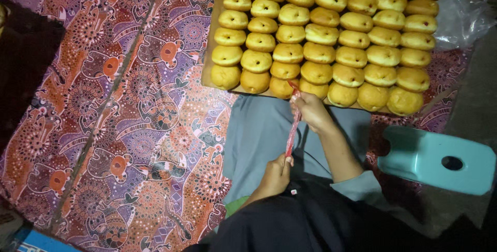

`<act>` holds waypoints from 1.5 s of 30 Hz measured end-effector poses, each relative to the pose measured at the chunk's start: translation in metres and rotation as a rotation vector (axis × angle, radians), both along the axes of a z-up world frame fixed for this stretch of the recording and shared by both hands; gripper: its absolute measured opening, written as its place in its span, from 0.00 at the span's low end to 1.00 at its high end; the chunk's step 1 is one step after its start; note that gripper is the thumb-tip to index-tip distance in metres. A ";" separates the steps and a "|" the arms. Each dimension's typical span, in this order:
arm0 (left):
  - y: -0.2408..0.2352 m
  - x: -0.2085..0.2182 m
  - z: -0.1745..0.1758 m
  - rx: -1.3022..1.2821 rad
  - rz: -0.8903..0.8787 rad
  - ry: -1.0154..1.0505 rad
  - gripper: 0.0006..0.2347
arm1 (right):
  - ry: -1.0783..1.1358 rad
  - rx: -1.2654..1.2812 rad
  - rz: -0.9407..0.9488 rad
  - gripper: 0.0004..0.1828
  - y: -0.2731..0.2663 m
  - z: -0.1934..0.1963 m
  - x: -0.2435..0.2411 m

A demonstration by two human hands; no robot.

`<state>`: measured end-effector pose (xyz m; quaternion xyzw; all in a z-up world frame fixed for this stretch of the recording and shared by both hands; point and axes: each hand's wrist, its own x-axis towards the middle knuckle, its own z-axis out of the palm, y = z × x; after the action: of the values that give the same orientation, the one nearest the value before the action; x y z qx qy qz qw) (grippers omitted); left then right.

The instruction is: The person sits on the floor and uses a red piping bag to fill rows of small round pastries arranged on a wooden tray. They systematically move across the tray, squeezing filling into the center of each pastry.

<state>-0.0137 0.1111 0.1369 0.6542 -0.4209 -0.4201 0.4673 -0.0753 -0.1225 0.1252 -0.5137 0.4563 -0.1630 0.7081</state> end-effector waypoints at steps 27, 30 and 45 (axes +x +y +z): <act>-0.009 0.012 0.019 0.044 -0.093 0.133 0.09 | -0.078 0.278 -0.156 0.18 -0.021 -0.011 0.028; -0.010 0.013 0.019 0.067 -0.106 0.143 0.09 | -0.063 0.272 -0.171 0.19 -0.022 -0.014 0.027; -0.020 0.023 0.034 0.136 -0.122 0.208 0.09 | 0.023 0.119 -0.286 0.19 -0.027 -0.026 0.035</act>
<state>0.0089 0.0912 0.1707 0.6103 -0.3797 -0.5410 0.4367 -0.0400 -0.1499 0.0995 -0.4022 0.5417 -0.2290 0.7017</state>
